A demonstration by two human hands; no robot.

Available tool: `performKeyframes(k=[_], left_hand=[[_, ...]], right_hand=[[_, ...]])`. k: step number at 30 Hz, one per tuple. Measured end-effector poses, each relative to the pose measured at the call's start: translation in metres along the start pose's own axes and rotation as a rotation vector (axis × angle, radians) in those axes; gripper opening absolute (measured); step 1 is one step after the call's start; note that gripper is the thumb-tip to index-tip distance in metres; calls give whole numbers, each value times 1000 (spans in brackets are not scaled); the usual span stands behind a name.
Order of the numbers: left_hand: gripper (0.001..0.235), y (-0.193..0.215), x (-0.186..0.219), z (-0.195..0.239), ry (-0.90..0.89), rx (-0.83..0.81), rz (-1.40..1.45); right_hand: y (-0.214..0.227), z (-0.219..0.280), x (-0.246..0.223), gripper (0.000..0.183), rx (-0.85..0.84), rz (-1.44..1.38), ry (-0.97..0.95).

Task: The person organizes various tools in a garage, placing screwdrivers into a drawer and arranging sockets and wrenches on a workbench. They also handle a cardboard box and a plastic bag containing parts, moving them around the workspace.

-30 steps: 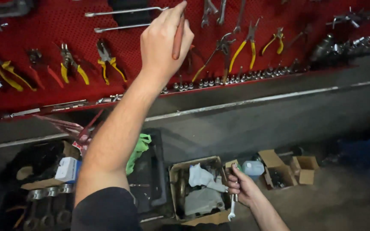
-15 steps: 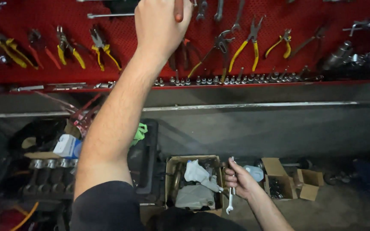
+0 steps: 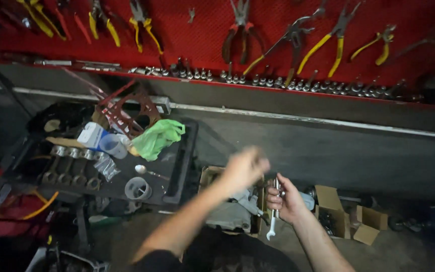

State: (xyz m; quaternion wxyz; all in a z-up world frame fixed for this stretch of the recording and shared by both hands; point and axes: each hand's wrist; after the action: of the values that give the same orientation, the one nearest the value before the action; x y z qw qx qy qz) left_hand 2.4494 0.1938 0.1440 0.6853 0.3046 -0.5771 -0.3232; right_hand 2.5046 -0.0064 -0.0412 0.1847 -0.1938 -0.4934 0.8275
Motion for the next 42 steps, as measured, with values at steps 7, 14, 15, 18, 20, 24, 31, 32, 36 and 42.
performKeyframes(k=[7, 14, 15, 18, 20, 24, 31, 32, 36, 42], left_hand=[[40, -142, -51, 34, 10, -181, 474], [40, -85, -62, 54, 47, 22, 659], [40, -68, -60, 63, 48, 60, 626], [42, -69, -83, 66, -27, 170, 592], [43, -58, -94, 70, -15, 181, 561], [50, -33, -112, 86, 28, 206, 482], [47, 2, -143, 115, 82, 268, 183], [42, 7, -147, 120, 82, 329, 49], [31, 16, -171, 131, 129, 446, -100], [28, 32, -191, 142, 280, 361, 197]], right_hand=[[-54, -12, 8, 52, 104, 62, 210], [-94, -43, 33, 37, -83, 116, 303], [-94, -49, 38, 40, -87, 133, 308], [-115, -53, 57, 41, -108, 207, 276], [-114, -64, 68, 39, -172, 204, 271], [-133, -77, 94, 59, -272, 235, 229], [-157, -97, 143, 55, -221, 239, 166], [-161, -99, 149, 53, -179, 242, 189], [-168, -111, 172, 46, -82, 314, 253], [-138, -141, 202, 34, -30, 641, 376]])
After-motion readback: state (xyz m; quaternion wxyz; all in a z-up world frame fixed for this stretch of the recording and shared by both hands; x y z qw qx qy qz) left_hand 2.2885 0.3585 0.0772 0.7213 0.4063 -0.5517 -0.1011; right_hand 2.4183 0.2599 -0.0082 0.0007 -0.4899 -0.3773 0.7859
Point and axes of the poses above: each hand's wrist, its own z-axis away from the middle knuckle, its own y-axis out of the back of the hand, x = y × z, and after that the axes turned 14 degrees about -z, right-handed
